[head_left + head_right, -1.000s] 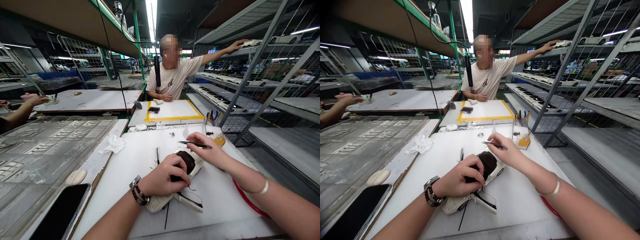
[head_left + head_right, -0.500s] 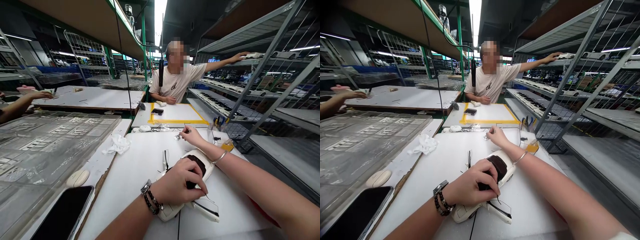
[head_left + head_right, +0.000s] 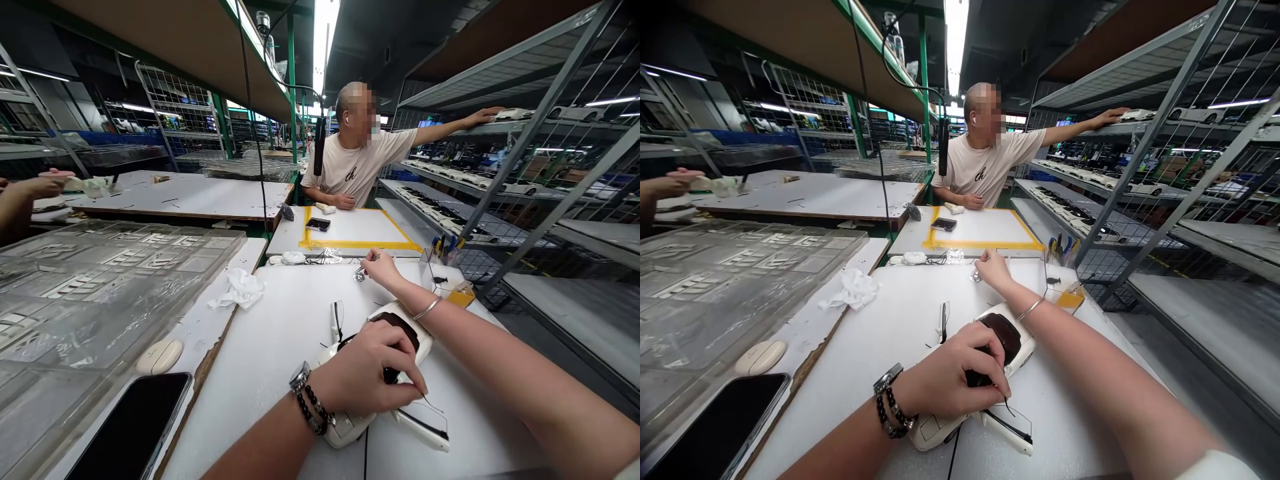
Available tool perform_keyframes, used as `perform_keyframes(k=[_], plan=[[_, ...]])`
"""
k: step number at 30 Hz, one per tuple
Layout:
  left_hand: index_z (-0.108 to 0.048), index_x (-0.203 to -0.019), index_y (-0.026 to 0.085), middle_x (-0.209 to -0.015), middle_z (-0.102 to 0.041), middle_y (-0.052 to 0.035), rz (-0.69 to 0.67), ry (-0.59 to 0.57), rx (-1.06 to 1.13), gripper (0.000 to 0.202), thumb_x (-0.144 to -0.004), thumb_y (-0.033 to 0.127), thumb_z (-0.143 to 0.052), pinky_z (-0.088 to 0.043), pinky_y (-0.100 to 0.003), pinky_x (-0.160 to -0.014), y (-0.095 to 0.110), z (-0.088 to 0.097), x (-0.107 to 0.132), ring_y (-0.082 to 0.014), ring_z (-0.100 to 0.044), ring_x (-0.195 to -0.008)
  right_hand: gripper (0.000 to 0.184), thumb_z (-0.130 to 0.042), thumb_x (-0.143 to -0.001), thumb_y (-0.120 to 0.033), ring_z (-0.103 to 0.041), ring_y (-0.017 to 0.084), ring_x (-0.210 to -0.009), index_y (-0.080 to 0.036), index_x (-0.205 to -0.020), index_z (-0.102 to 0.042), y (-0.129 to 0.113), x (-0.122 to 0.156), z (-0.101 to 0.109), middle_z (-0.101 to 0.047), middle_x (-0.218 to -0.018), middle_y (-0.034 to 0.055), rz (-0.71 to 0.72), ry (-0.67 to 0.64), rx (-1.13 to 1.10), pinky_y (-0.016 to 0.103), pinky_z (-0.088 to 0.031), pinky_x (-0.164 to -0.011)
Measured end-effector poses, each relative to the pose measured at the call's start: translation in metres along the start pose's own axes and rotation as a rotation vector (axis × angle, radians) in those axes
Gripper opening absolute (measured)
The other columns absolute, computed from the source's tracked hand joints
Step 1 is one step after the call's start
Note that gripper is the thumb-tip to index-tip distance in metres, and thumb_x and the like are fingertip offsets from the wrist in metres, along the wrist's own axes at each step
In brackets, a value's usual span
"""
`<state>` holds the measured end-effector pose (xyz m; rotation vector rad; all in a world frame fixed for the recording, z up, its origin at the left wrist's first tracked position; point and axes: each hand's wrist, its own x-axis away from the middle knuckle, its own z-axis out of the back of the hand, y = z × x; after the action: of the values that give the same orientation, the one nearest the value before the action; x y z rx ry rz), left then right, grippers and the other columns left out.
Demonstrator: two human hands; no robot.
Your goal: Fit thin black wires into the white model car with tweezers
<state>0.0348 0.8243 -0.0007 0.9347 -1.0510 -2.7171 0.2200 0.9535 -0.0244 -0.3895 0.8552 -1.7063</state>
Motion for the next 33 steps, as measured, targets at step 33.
perform_keyframes(k=[33], plan=[[-0.070,-0.073,0.018,-0.080,-0.057,-0.0019,-0.073,0.034,0.037,0.004,-0.074,0.014,-0.068,-0.042,-0.027,-0.083,-0.0041,-0.0026,0.0000,-0.0138,-0.056,-0.084,0.022,-0.053,-0.090,-0.034,-0.051,0.007,-0.057,-0.012,-0.089,-0.056,0.0055,-0.0030,-0.0072,-0.054,-0.071,-0.0024,0.000,0.024,-0.038,0.022,-0.046,-0.056]])
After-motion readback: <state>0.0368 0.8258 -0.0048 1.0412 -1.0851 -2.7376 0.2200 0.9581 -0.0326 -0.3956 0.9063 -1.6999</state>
